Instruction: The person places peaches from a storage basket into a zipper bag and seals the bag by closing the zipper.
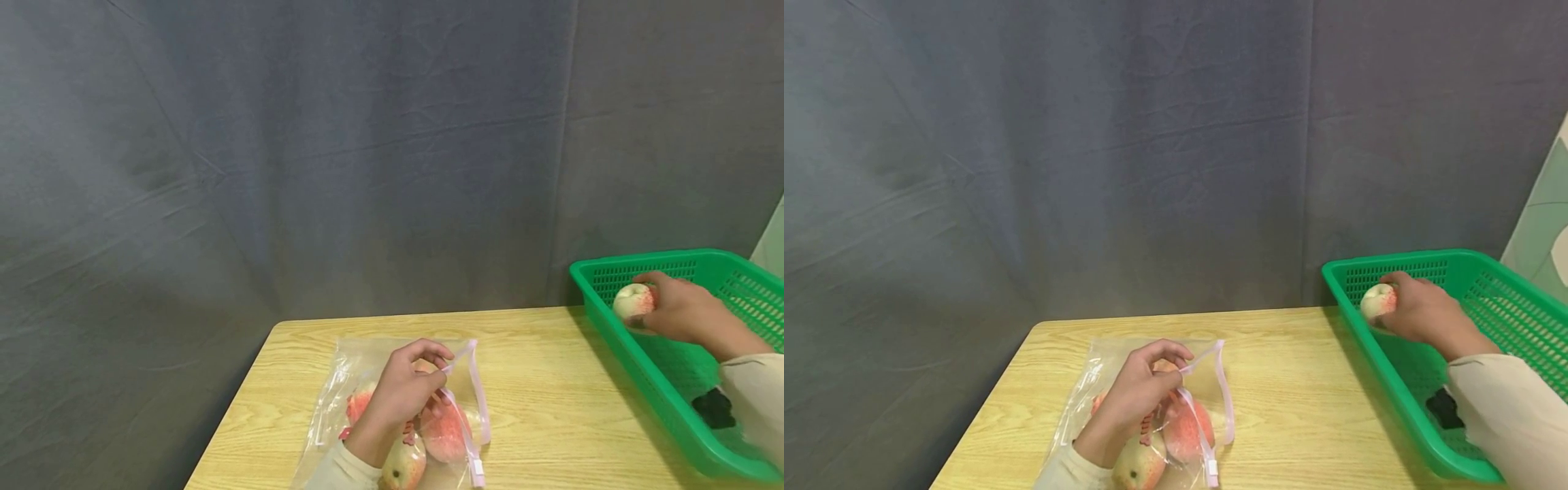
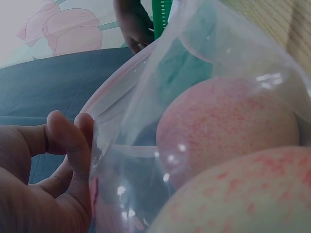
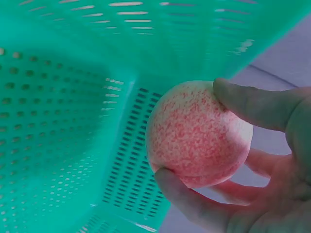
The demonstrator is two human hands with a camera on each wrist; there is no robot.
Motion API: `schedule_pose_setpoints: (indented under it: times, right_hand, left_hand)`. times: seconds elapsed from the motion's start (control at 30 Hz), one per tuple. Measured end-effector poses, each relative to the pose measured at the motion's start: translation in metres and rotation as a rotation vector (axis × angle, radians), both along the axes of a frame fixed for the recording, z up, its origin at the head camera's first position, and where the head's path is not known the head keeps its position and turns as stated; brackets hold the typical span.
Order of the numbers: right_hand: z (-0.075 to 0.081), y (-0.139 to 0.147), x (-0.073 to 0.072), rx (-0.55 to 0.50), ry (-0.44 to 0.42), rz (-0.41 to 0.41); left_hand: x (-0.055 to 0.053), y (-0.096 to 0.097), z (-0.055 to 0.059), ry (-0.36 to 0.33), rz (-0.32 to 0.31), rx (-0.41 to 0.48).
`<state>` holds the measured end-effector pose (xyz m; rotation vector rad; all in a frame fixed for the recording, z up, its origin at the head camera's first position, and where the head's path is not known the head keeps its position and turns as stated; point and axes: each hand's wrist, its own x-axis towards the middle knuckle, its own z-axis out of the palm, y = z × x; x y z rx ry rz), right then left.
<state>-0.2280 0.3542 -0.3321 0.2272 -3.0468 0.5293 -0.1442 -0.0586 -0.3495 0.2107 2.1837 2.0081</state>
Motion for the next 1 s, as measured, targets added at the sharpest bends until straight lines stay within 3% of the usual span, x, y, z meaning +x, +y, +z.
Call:
schedule_pose_setpoints:
  times: [0.4,0.7,1.0]
  right_hand:
    - [0.013,-0.009,0.021,-0.041,0.004,-0.037]
    - [0.023,-0.014,0.041,-0.117,0.017,-0.021]
    - [0.017,-0.018,0.049,-0.131,0.049,0.002]
  left_hand:
    - [0.000,-0.002,-0.001,0.001,0.018,-0.027]
    - [-0.002,-0.003,-0.002,0.003,0.010,-0.026]
    - [-0.001,-0.003,-0.001,0.017,0.000,-0.008]
